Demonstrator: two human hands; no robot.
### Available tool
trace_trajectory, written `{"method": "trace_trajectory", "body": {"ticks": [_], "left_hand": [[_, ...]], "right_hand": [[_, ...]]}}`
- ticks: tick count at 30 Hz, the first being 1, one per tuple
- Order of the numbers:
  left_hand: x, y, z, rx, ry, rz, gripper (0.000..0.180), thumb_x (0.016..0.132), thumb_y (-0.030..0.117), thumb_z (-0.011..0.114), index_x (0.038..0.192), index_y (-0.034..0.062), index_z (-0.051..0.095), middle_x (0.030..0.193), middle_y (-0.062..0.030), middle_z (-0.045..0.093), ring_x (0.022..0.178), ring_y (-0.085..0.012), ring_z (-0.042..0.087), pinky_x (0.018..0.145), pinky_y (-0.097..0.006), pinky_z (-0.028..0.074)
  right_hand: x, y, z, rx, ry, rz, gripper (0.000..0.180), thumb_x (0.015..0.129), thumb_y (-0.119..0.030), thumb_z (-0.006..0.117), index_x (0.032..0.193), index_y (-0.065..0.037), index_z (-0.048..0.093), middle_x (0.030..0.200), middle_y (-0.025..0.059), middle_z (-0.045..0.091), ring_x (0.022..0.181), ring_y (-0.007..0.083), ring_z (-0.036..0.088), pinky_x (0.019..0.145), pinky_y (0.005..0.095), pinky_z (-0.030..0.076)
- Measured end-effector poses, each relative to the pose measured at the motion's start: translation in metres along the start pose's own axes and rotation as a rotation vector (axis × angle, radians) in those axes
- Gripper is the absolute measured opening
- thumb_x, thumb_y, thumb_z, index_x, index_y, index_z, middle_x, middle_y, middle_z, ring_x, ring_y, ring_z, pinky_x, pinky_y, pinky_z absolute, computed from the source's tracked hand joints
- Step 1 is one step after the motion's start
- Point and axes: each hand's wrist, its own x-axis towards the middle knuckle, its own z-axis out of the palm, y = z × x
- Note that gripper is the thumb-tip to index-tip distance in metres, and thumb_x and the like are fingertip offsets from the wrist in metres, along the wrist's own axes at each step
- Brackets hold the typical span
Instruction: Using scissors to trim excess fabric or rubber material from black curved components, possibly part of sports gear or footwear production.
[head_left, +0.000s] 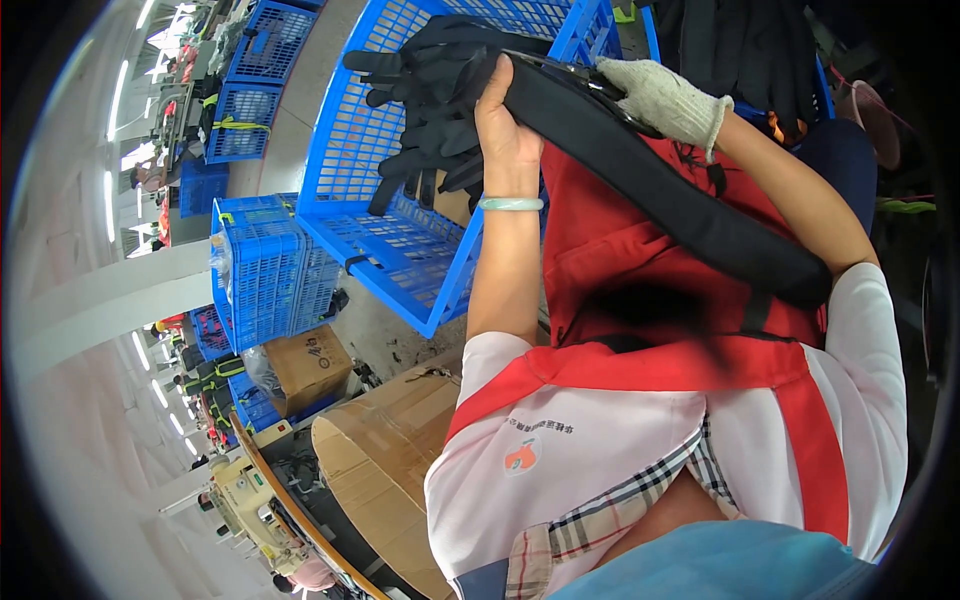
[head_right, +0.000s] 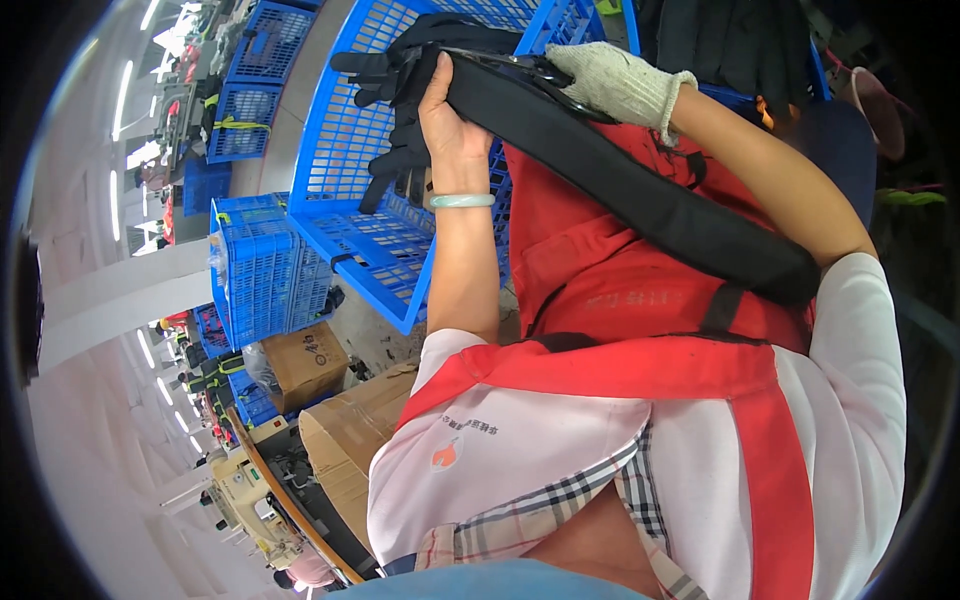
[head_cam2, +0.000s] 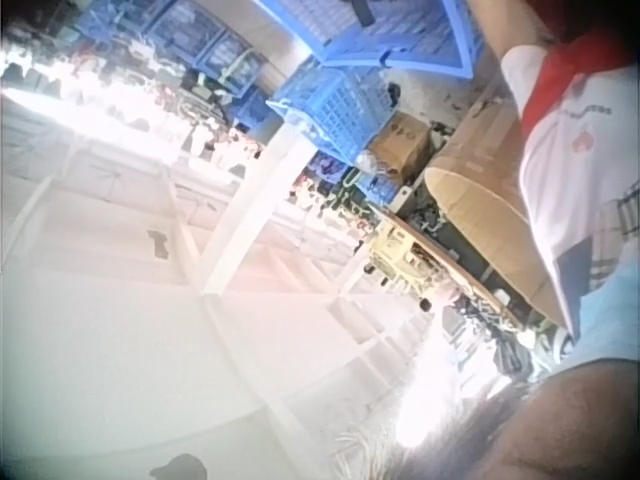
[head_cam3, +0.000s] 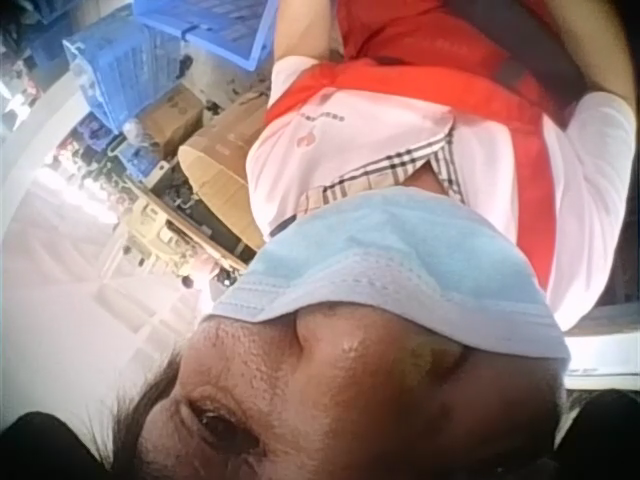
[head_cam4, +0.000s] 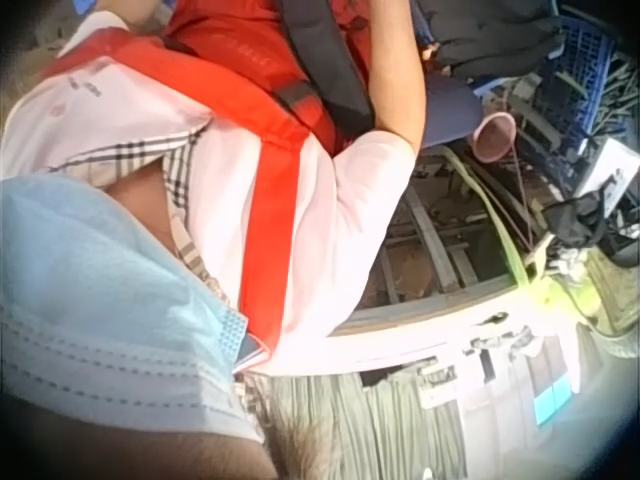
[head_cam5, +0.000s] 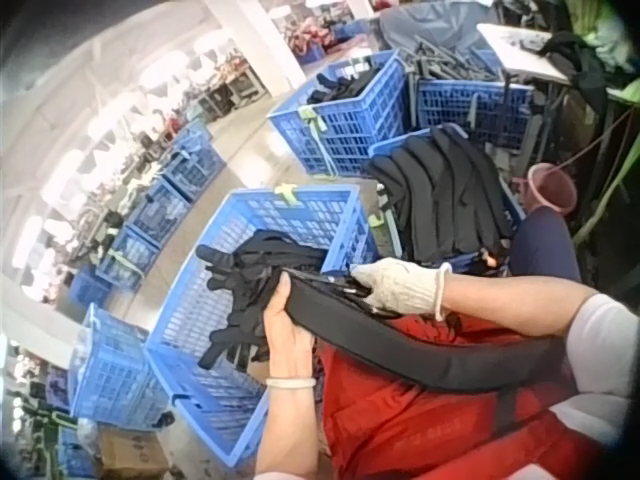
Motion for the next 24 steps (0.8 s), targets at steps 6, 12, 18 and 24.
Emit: {"method": "trace_trajectory", "body": {"ticks": [6, 12, 18, 24], "left_hand": [[0.001, 0.004, -0.006, -0.043, -0.005, 0.031, 0.017, 0.087, 0.016, 0.065, 0.095, 0.0016, 0.063, 0.091, -0.0091, 0.066, 0.085, -0.0228, 0.063, 0.080, -0.036, 0.052], [0.001, 0.058, -0.046, -0.161, 0.131, 0.164, 0.042, 0.093, 0.030, 0.056, 0.119, -0.0025, 0.052, 0.121, -0.0192, 0.057, 0.112, -0.0322, 0.056, 0.097, -0.047, 0.046], [-0.036, -0.052, -0.010, -0.102, 0.039, 0.121, 0.042, 0.096, 0.028, 0.052, 0.124, -0.0024, 0.047, 0.123, -0.0162, 0.055, 0.106, -0.0279, 0.058, 0.088, -0.041, 0.052], [-0.080, -0.130, 0.008, 0.482, -0.403, -0.289, 0.024, 0.089, 0.000, 0.056, 0.113, 0.0015, 0.054, 0.099, -0.0083, 0.062, 0.084, -0.0179, 0.063, 0.075, -0.029, 0.052]], "right_hand": [[-0.012, 0.010, 0.014, 0.361, -0.029, 0.126, 0.024, 0.087, -0.019, 0.061, 0.097, 0.002, 0.056, 0.076, 0.0054, 0.058, 0.071, 0.0189, 0.057, 0.068, 0.0299, 0.046], [-0.060, 0.041, 0.023, 1.163, 0.049, 0.622, 0.024, 0.092, -0.028, 0.058, 0.091, -0.004, 0.061, 0.069, 0.0015, 0.055, 0.060, 0.0105, 0.056, 0.052, 0.0245, 0.045], [-0.044, -0.002, 0.000, 1.743, 0.354, 0.603, 0.022, 0.088, -0.027, 0.064, 0.092, -0.005, 0.061, 0.071, 0.0004, 0.056, 0.056, 0.0102, 0.051, 0.049, 0.0215, 0.040], [-0.022, 0.095, -0.042, 1.531, 0.454, 0.597, 0.016, 0.082, -0.018, 0.070, 0.089, -0.005, 0.064, 0.069, -0.0019, 0.057, 0.058, 0.0069, 0.052, 0.051, 0.0193, 0.041]]}}
